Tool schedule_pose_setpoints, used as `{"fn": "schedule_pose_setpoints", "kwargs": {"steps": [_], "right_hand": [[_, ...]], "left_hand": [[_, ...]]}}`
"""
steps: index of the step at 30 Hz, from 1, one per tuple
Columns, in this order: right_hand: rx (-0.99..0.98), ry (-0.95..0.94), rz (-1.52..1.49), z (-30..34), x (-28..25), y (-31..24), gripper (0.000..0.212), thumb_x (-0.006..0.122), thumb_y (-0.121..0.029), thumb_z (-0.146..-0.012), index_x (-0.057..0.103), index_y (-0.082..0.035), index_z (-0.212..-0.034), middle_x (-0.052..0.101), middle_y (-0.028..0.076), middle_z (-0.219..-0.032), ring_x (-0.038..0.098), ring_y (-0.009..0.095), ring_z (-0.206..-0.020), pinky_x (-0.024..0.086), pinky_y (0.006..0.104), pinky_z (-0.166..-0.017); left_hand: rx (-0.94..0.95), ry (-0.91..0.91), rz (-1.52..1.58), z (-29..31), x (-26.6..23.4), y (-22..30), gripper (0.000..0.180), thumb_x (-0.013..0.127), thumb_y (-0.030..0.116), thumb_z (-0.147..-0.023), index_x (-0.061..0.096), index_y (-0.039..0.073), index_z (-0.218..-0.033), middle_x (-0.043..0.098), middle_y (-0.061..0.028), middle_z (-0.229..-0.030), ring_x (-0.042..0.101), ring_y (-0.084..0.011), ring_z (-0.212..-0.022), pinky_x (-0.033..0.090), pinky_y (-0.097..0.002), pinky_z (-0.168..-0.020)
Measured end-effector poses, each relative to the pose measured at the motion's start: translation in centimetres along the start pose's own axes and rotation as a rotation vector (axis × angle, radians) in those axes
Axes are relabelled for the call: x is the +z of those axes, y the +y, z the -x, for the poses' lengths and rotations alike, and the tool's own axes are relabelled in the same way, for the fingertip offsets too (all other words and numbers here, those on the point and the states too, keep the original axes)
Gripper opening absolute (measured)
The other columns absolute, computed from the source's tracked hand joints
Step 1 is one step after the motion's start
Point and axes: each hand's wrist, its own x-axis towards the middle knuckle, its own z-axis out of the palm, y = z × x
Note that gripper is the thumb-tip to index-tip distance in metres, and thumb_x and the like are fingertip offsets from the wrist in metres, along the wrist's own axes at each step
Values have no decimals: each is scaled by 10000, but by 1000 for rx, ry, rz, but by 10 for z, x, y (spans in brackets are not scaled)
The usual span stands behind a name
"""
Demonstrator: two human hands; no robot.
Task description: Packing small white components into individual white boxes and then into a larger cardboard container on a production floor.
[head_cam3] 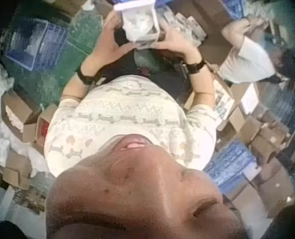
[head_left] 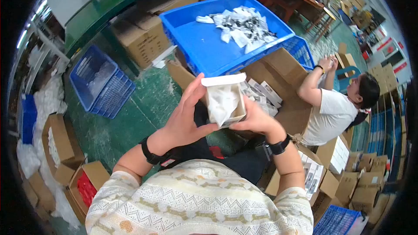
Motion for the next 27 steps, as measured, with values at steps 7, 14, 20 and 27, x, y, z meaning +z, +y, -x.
{"fn": "schedule_pose_setpoints", "kwargs": {"steps": [7,14,20,27], "right_hand": [[29,34,22,-21,68,1,634,762,-61,-637,440,-33,-1182,518,115,-1176,522,221,-1069,446,348,-873],[-513,147,800,-18,73,-43,461,760,-124,-627,574,-63,-1044,591,102,-970,553,270,-945,446,368,-827],[-500,9,882,-29,54,-30,207,701,-98,-657,638,-78,-854,591,66,-762,564,255,-786,450,366,-742],[-329,-96,1109,-31,49,-27,137,619,-86,-707,662,-99,-836,583,72,-698,574,255,-730,456,367,-702]], "left_hand": [[-160,-182,-222,26,-30,11,781,763,184,-683,322,91,-1320,427,-172,-1268,491,-356,-1119,451,-384,-881],[-148,-175,-241,39,-21,-8,651,764,173,-665,379,90,-1183,484,-163,-1214,528,-358,-1047,468,-382,-839],[-288,-184,-124,54,-19,-18,574,765,162,-659,354,97,-1054,506,-157,-1200,536,-361,-1043,474,-403,-814],[-202,-162,-117,57,-15,-35,581,772,177,-657,335,97,-1033,493,-143,-1251,538,-364,-1050,474,-400,-812]]}}
